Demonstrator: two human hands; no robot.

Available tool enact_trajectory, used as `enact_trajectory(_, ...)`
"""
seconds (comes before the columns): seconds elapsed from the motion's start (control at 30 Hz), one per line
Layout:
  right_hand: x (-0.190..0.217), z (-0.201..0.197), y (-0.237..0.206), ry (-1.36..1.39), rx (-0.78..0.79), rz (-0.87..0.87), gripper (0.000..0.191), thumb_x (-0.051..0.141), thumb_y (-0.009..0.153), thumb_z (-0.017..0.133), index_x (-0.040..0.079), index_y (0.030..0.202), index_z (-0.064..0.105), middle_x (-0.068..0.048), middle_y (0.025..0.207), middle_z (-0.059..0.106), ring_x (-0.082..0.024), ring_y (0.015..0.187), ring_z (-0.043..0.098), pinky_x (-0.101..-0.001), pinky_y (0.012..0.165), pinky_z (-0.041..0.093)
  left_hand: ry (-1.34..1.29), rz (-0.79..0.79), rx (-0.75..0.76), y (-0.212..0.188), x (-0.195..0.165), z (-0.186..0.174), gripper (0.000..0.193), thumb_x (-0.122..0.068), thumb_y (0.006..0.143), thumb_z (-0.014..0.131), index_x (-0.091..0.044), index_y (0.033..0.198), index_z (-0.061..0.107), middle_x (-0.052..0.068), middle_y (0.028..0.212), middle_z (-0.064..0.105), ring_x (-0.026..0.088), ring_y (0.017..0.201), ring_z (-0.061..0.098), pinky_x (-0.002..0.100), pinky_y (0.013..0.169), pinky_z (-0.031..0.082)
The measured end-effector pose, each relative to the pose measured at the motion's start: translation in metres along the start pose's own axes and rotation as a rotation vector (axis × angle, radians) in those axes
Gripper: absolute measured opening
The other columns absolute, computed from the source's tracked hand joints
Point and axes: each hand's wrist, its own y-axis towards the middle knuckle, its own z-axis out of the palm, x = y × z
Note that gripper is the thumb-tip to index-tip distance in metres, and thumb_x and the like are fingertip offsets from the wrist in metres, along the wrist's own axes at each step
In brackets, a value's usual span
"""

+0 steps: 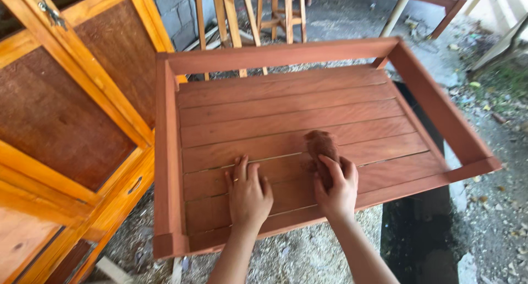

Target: The person wipes the surfaces of a wooden shelving unit with a cloth. They clean the side rails, top shelf, and lower shelf in sequence, using both hands to hold and move the cloth across the wood.

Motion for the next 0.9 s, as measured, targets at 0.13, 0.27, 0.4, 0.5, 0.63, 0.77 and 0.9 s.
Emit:
enact_trajectory(0.13,-0.025,-0.001,0.001,0.002,-0.067,0.037,0.050,0.010,0.079,0.074,0.019,0.127,0.066,-0.020,0.125,0.058,-0.041,0.115,0.057,-0.0495,0.101,0.048,0.036,0.008,-0.026,0.003,0.006,0.001,0.037,-0.022,0.088,0.061,-0.005,0.120,0.059,0.021,0.147,0.048,0.038,0.145,0.036,0.063,0.117,0.025)
enact_trajectory(0.27,-0.032,0.008,-0.003,-0.067,0.098,-0.035,0.049,0.017,0.077,0.074,0.024,0.125,0.067,-0.017,0.126,0.058,-0.039,0.113,0.056,-0.0507,0.095,0.048,0.075,0.001,-0.037,0.007,0.015,0.003,0.039,-0.023,0.085,0.064,-0.007,0.120,0.059,0.019,0.146,0.049,0.037,0.144,0.037,0.062,0.117,0.027)
enact_trajectory(0.4,-0.026,0.016,-0.010,-0.163,0.218,-0.044,0.049,0.025,0.076,0.073,0.030,0.124,0.068,-0.010,0.126,0.059,-0.034,0.112,0.057,-0.0512,0.091,0.046,0.127,0.016,-0.045,0.006,0.028,0.003,0.037,-0.022,0.085,0.064,-0.009,0.119,0.060,0.016,0.147,0.050,0.036,0.144,0.039,0.062,0.116,0.028)
enact_trajectory(0.5,-0.022,0.024,-0.011,-0.162,0.183,-0.060,0.049,0.027,0.075,0.073,0.031,0.124,0.068,-0.010,0.126,0.058,-0.034,0.113,0.056,-0.0522,0.095,0.043,0.161,0.042,-0.062,0.000,0.034,0.003,0.032,-0.020,0.085,0.063,-0.013,0.116,0.062,0.012,0.147,0.051,0.035,0.145,0.040,0.064,0.117,0.028)
enact_trajectory(0.63,-0.019,0.038,-0.007,-0.118,0.133,-0.094,0.052,0.028,0.070,0.074,0.031,0.122,0.068,-0.010,0.127,0.058,-0.034,0.114,0.055,-0.0554,0.098,0.039,0.223,0.029,-0.166,-0.019,0.018,0.013,0.036,-0.019,0.078,0.064,-0.016,0.114,0.065,0.012,0.148,0.051,0.036,0.145,0.040,0.071,0.114,0.021)
enact_trajectory(0.77,-0.011,0.052,0.002,-0.098,0.175,-0.055,0.055,0.029,0.070,0.075,0.033,0.124,0.068,-0.011,0.127,0.057,-0.032,0.115,0.054,-0.0561,0.101,0.039,0.126,-0.044,-0.155,-0.030,-0.010,0.032,0.046,-0.021,0.074,0.066,-0.016,0.120,0.065,0.012,0.150,0.050,0.037,0.145,0.040,0.072,0.112,0.016)
enact_trajectory(0.9,0.014,0.075,0.025,-0.077,0.245,-0.062,0.053,0.031,0.073,0.075,0.032,0.125,0.068,-0.010,0.126,0.057,-0.034,0.117,0.052,-0.0554,0.101,0.039,0.242,-0.034,-0.143,-0.010,-0.004,0.030,0.048,-0.024,0.084,0.062,-0.012,0.130,0.057,0.014,0.148,0.046,0.034,0.143,0.038,0.070,0.115,0.019)
